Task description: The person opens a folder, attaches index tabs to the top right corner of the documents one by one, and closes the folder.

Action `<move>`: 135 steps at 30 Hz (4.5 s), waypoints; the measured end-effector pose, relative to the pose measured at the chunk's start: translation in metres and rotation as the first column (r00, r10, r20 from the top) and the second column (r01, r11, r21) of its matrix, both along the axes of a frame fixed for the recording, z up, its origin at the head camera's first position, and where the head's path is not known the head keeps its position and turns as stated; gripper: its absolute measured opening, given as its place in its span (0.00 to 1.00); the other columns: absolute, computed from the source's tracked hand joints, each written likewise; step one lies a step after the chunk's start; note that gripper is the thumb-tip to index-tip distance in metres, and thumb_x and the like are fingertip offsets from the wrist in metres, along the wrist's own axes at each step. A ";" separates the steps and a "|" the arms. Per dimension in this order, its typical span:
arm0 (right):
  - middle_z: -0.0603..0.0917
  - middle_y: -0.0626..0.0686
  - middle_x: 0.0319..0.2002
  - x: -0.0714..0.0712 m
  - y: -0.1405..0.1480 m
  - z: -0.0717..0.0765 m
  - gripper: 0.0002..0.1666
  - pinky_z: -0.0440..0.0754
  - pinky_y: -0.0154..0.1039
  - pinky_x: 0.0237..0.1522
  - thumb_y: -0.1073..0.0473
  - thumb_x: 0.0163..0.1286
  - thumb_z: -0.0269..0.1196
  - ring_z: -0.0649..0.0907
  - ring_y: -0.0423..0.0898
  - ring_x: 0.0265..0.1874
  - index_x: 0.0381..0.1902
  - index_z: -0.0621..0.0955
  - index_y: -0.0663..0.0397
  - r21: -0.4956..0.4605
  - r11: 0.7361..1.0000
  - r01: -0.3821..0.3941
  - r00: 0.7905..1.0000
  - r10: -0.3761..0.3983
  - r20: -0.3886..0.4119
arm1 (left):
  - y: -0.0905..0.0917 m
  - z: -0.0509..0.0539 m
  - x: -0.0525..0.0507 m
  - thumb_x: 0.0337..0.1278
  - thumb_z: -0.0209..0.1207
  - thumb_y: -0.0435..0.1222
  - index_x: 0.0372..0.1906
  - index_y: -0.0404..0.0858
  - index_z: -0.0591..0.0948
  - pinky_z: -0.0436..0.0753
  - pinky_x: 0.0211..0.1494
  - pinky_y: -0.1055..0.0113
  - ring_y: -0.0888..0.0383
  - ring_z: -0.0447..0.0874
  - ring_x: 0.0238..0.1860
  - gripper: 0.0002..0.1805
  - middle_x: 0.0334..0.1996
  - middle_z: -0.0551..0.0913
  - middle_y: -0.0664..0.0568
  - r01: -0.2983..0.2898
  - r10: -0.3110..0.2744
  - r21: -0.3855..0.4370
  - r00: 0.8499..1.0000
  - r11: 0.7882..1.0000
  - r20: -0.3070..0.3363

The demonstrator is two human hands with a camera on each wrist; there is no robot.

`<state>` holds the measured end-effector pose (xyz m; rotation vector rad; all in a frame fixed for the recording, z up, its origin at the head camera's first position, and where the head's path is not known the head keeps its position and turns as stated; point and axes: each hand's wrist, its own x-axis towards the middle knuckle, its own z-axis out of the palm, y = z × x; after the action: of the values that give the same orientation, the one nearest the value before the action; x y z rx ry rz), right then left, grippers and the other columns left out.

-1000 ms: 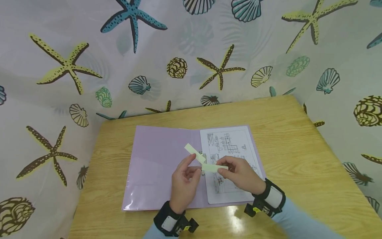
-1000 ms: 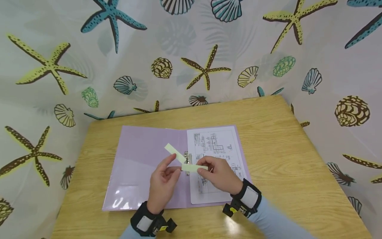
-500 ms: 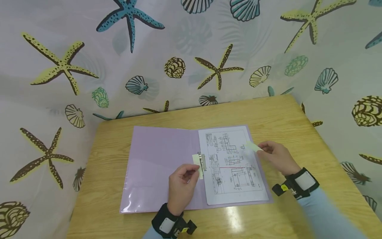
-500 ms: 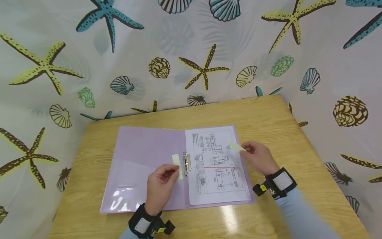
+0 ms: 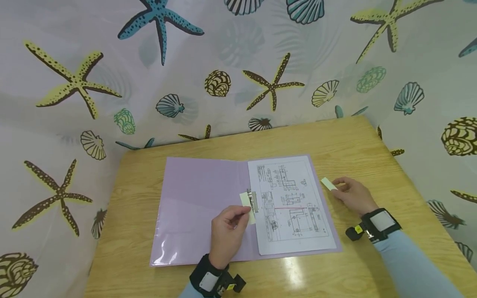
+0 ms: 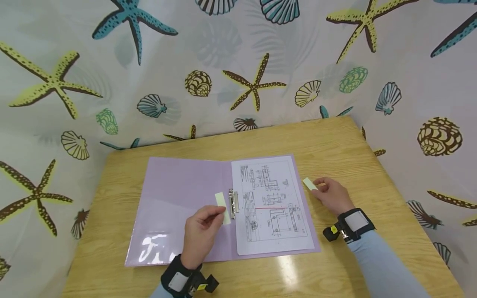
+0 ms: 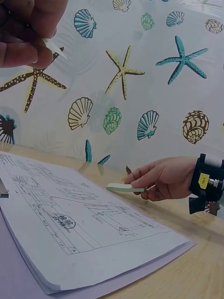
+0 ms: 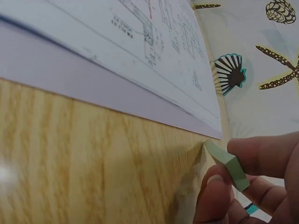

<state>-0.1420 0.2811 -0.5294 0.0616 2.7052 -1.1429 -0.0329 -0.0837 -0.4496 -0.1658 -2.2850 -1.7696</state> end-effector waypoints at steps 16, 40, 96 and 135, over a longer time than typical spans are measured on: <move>0.83 0.55 0.26 -0.001 -0.014 -0.005 0.21 0.70 0.37 0.20 0.54 0.62 0.65 0.77 0.44 0.18 0.42 0.78 0.68 0.265 0.964 -0.025 0.999 0.034 -0.032 | 0.001 -0.008 -0.002 0.55 0.60 0.20 0.40 0.29 0.84 0.84 0.41 0.66 0.53 0.84 0.38 0.09 0.38 0.84 0.44 0.005 -0.006 0.008 0.998 1.000 0.059; 0.84 0.57 0.34 0.056 -0.158 0.062 0.09 0.83 0.41 0.28 0.60 0.69 0.61 0.84 0.49 0.29 0.44 0.79 0.59 -0.533 0.779 -0.331 0.941 0.227 -0.253 | 0.024 -0.020 -0.017 0.55 0.64 0.26 0.48 0.37 0.85 0.83 0.24 0.65 0.59 0.81 0.19 0.14 0.43 0.83 0.51 0.096 -0.104 0.151 0.994 0.984 0.044; 0.81 0.59 0.31 -0.039 -0.081 0.053 0.15 0.80 0.38 0.30 0.55 0.71 0.60 0.80 0.56 0.28 0.49 0.82 0.58 -0.306 0.935 -0.178 0.971 0.117 -0.208 | 0.031 0.008 -0.068 0.55 0.66 0.44 0.50 0.41 0.82 0.78 0.46 0.66 0.58 0.79 0.45 0.19 0.42 0.83 0.53 -0.022 -0.266 -0.703 0.917 0.711 -0.297; 0.84 0.55 0.36 -0.141 -0.035 -0.023 0.16 0.82 0.34 0.34 0.55 0.70 0.61 0.83 0.43 0.31 0.49 0.81 0.61 -0.128 0.987 -0.093 0.973 0.117 0.197 | 0.125 -0.094 -0.209 0.47 0.67 0.58 0.71 0.42 0.64 0.71 0.64 0.63 0.52 0.69 0.62 0.48 0.63 0.71 0.48 0.423 -0.185 -0.821 0.906 0.384 0.381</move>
<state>-0.2827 0.2462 -0.5522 0.0160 2.4275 -1.1929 -0.2420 0.0413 -0.5441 -0.6407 -3.3154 -0.4079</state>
